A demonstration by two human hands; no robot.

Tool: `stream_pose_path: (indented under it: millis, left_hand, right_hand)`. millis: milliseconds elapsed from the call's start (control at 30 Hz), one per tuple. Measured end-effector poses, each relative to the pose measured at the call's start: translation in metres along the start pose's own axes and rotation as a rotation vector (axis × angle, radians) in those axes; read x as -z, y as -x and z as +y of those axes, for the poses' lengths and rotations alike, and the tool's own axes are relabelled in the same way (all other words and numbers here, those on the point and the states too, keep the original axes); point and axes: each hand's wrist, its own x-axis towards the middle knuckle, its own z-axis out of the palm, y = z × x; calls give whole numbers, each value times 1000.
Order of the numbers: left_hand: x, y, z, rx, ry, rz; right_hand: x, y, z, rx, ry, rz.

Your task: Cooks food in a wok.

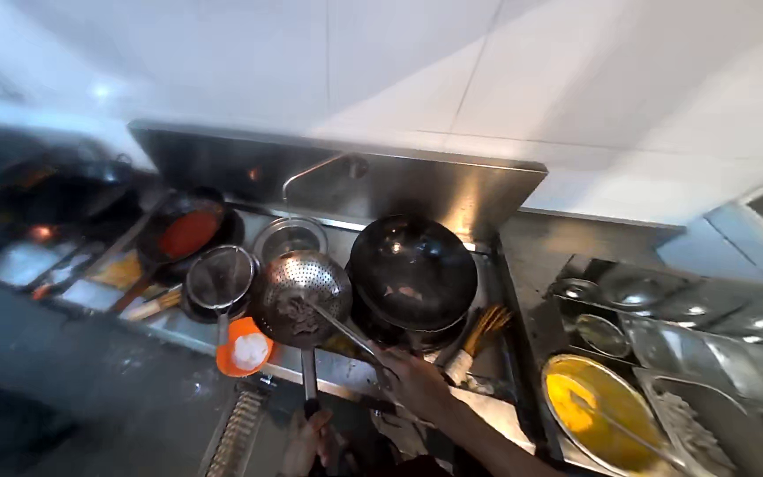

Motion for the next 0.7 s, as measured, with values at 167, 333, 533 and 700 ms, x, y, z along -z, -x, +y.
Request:
stream_pose_path:
  millis: [167, 333, 533, 700]
  left_hand:
    - [-54, 40, 46, -34, -200, -68]
    - [-111, -30, 72, -36, -394, -155]
    - [-126, -80, 56, -73, -774, -34]
    - [-129, -74, 63, -147, -1247, 114]
  right_hand:
    - [23, 43, 40, 56, 119, 351]
    - [-4, -1, 75, -96, 116, 537]
    - [-32, 80, 172, -220, 251, 393]
    - [24, 115, 182, -271, 295, 420]
